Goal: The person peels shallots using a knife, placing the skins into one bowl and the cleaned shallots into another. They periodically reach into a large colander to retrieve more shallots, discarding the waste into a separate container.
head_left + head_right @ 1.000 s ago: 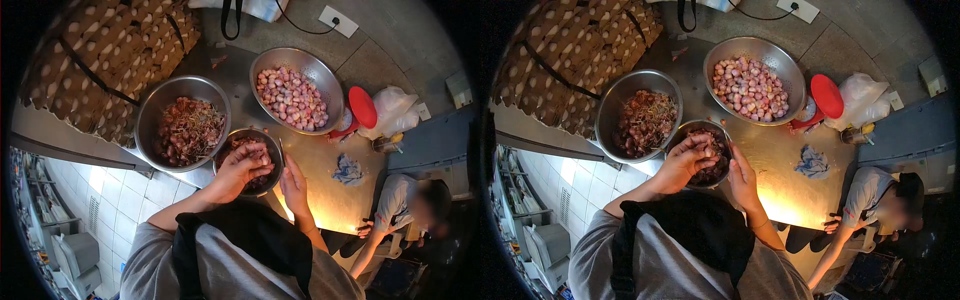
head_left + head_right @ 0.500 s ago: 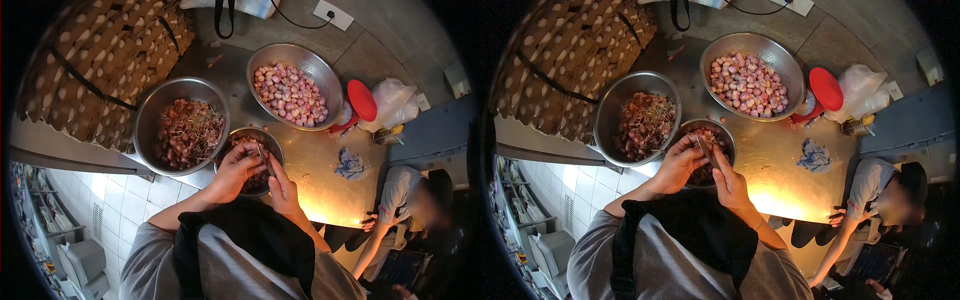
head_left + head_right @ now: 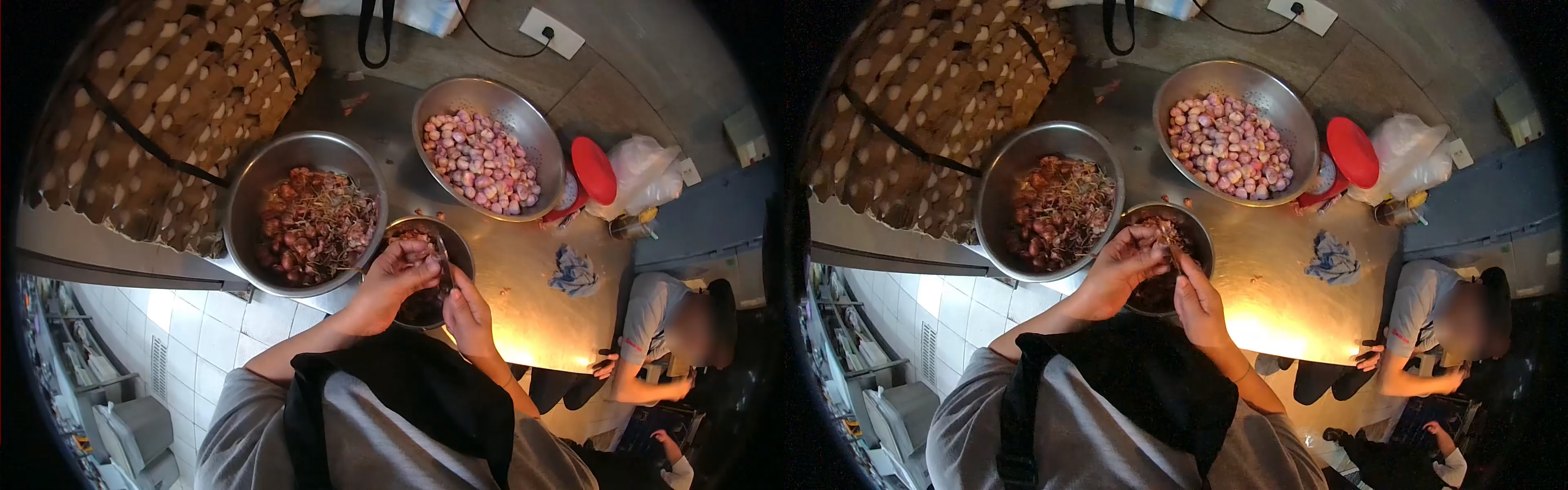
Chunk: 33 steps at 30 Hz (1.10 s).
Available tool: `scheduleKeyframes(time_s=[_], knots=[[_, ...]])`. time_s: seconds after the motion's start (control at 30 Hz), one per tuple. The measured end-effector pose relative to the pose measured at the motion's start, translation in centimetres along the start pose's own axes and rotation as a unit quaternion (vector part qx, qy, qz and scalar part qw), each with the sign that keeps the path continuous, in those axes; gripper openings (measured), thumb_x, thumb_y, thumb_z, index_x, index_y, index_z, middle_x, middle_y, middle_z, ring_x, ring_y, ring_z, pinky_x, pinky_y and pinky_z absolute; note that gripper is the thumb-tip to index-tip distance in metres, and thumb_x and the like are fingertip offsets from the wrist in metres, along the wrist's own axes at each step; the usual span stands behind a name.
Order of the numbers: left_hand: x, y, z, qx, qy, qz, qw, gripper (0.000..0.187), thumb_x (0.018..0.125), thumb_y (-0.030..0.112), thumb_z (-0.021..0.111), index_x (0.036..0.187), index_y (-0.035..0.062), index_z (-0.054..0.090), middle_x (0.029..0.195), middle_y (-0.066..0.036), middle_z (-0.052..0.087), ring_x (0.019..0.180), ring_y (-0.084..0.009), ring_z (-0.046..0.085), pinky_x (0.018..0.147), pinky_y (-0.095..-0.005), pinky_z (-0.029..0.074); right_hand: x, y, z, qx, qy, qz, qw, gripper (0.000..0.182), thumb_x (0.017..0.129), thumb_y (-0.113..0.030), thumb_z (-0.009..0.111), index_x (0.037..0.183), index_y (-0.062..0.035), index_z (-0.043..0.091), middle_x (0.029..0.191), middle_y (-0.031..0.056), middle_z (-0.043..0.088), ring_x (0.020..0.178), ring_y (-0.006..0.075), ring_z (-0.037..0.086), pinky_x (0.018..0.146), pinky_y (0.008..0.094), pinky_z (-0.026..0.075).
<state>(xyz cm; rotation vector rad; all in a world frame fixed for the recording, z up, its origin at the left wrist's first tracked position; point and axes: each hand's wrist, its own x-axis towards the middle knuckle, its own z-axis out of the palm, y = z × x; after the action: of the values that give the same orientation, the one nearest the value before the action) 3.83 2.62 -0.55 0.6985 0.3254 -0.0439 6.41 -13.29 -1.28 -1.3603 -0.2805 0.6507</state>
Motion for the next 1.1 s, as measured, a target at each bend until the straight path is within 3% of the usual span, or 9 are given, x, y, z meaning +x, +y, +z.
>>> scheduleKeyframes(time_s=[0.07, 0.23, 0.37, 0.53, 0.67, 0.77, 0.87, 0.93, 1.1], knots=[[0.0, -0.1, -0.5, 0.030, -0.003, 0.019, 0.999, 0.024, 0.081, 0.004, 0.058, 0.103, 0.0055, 0.047, 0.095, -0.003, 0.053, 0.088, -0.0130, 0.055, 0.080, -0.0288, 0.047, -0.2, 0.1, 0.4, -0.009, -0.012, -0.006, 1.000, 0.038, 0.093, -0.015, 0.038, 0.130, -0.0057, 0.035, 0.063, -0.0049, 0.037, 0.051, 0.0035, 0.033, 0.047, 0.0160, 0.028], [-0.6, 0.4, -0.8, 0.077, -0.032, 0.018, 0.996, 0.024, 0.081, 0.005, 0.059, 0.103, 0.0034, 0.048, 0.095, -0.004, 0.054, 0.088, -0.0133, 0.055, 0.080, -0.0299, 0.048, 0.6, 0.6, -0.2, -0.020, 0.018, -0.033, 0.999, 0.039, 0.093, -0.014, 0.040, 0.130, -0.0050, 0.035, 0.088, -0.0037, 0.049, 0.058, 0.0020, 0.034, 0.050, 0.0150, 0.030], [-1.0, 0.5, -0.9, 0.005, -0.029, -0.022, 0.999, 0.027, 0.082, 0.004, 0.057, 0.108, 0.0033, 0.049, 0.097, -0.004, 0.056, 0.089, -0.0143, 0.055, 0.081, -0.0301, 0.047, 0.8, 0.2, -0.5, -0.023, 0.018, -0.018, 0.999, 0.040, 0.093, -0.014, 0.039, 0.131, -0.0056, 0.033, 0.101, -0.0027, 0.050, 0.060, 0.0016, 0.034, 0.051, 0.0146, 0.030], [-1.1, 0.2, -1.1, 0.010, -0.008, 0.024, 1.000, 0.028, 0.080, 0.003, 0.059, 0.107, 0.0027, 0.051, 0.095, -0.003, 0.056, 0.090, -0.0113, 0.053, 0.081, -0.0264, 0.046, -0.4, -1.3, 0.6, -0.044, -0.037, -0.005, 0.998, 0.044, 0.092, -0.014, 0.038, 0.134, -0.0059, 0.028, 0.099, 0.0007, 0.051, 0.059, 0.0027, 0.035, 0.051, 0.0149, 0.031], [-1.2, -0.2, -1.0, 0.035, 0.011, 0.071, 0.997, 0.028, 0.078, 0.002, 0.062, 0.104, 0.0018, 0.053, 0.091, -0.001, 0.055, 0.088, -0.0082, 0.051, 0.081, -0.0226, 0.044, -0.2, -0.1, 0.3, -0.193, -0.063, -0.071, 0.977, 0.042, 0.092, -0.014, 0.040, 0.132, -0.0038, 0.031, 0.101, 0.0052, 0.053, 0.063, 0.0049, 0.042, 0.056, 0.0169, 0.037], [-1.1, -0.5, -2.0, 0.094, -0.007, 0.100, 0.991, 0.027, 0.077, 0.001, 0.064, 0.102, 0.0010, 0.054, 0.092, -0.001, 0.056, 0.088, -0.0074, 0.051, 0.081, -0.0210, 0.042, 0.1, 0.1, 0.2, -0.192, -0.061, -0.076, 0.977, 0.040, 0.092, -0.014, 0.040, 0.129, -0.0021, 0.035, 0.097, 0.0032, 0.052, 0.065, 0.0057, 0.044, 0.060, 0.0172, 0.039], [-1.1, -0.3, -1.7, 0.110, 0.006, 0.109, 0.988, 0.025, 0.077, 0.003, 0.063, 0.101, 0.0012, 0.055, 0.092, -0.002, 0.056, 0.087, -0.0080, 0.052, 0.080, -0.0218, 0.044, 0.0, -0.2, 0.1, -0.090, -0.062, -0.023, 0.994, 0.039, 0.092, -0.015, 0.041, 0.129, -0.0025, 0.036, 0.095, 0.0011, 0.051, 0.062, 0.0042, 0.040, 0.056, 0.0162, 0.035], [-1.3, 0.4, -1.2, 0.090, 0.006, 0.085, 0.992, 0.021, 0.079, 0.004, 0.061, 0.099, 0.0028, 0.055, 0.091, -0.003, 0.058, 0.086, -0.0105, 0.054, 0.080, -0.0248, 0.045, 0.1, -0.5, -0.1, -0.026, -0.063, 0.005, 0.998, 0.038, 0.093, -0.016, 0.041, 0.128, -0.0033, 0.037, 0.092, -0.0006, 0.051, 0.059, 0.0031, 0.036, 0.052, 0.0153, 0.032], [-1.7, 1.3, -0.4, 0.033, -0.006, 0.031, 0.999, 0.022, 0.083, 0.007, 0.057, 0.103, 0.0033, 0.051, 0.095, -0.005, 0.057, 0.089, -0.0137, 0.056, 0.080, -0.0284, 0.047, 0.9, -1.5, -0.3, -0.026, -0.002, -0.013, 1.000, 0.038, 0.093, -0.018, 0.039, 0.130, -0.0053, 0.036, 0.075, -0.0055, 0.042, 0.055, 0.0024, 0.032, 0.049, 0.0154, 0.027]])
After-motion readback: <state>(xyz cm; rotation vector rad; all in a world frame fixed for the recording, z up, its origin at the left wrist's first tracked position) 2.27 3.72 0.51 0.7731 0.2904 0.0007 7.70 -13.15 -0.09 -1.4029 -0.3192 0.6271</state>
